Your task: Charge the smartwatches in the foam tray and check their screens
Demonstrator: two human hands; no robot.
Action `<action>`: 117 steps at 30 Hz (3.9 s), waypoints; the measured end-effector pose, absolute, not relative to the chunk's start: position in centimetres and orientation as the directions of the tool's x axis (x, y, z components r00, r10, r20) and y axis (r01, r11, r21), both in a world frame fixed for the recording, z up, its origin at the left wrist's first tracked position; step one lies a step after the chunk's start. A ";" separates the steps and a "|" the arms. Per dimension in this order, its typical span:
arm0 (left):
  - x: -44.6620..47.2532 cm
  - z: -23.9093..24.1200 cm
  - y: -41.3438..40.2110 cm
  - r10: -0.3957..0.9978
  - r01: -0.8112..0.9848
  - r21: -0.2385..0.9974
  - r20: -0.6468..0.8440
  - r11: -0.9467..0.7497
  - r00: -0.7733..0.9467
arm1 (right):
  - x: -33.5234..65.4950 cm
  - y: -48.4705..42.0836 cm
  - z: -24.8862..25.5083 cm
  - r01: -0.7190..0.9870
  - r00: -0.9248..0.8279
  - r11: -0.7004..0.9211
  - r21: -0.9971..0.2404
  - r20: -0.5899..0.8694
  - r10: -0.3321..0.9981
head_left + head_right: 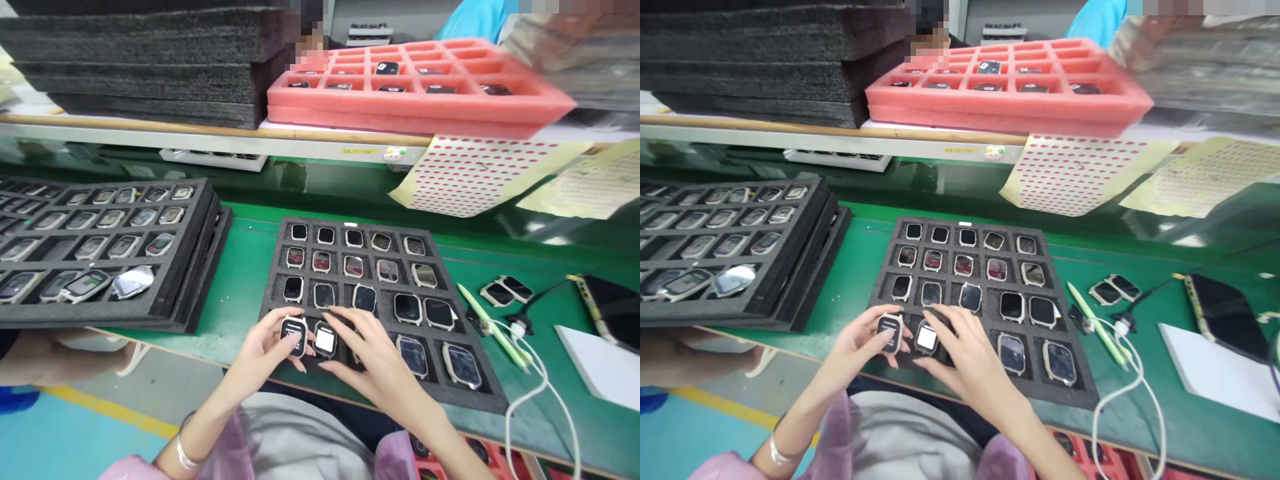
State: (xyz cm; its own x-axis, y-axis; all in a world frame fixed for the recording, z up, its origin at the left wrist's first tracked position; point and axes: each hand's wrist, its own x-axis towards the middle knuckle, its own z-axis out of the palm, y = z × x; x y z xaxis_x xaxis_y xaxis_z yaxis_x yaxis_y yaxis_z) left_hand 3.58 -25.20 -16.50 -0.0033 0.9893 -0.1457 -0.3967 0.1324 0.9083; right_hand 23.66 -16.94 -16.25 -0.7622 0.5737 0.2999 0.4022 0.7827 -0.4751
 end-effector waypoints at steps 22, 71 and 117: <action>2.4 -17.5 -26.2 0.987 0.351 0.935 0.004 0.055 -0.163 | 27.4 -18.2 -17.3 0.638 -0.655 0.725 -0.262 0.312 0.689; 14.7 -14.8 -22.8 0.968 -0.513 0.823 -0.230 0.246 0.096 | 31.2 -21.0 -14.8 -0.097 -0.226 -0.132 -0.987 -0.107 0.968; 14.3 -16.9 -23.5 0.988 -0.042 0.992 -0.112 0.117 0.102 | 32.6 -20.6 -16.0 -0.159 -0.404 -0.154 -0.975 -0.079 0.911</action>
State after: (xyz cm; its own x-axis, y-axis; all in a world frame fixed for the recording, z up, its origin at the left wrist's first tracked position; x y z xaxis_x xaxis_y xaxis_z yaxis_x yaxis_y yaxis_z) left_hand 14.34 -23.52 -16.88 0.1022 0.9884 -0.1125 -0.0423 0.1173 0.9922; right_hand 32.64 -20.57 -16.00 -0.4040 0.9114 -0.0785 -0.1588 -0.1544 -0.9752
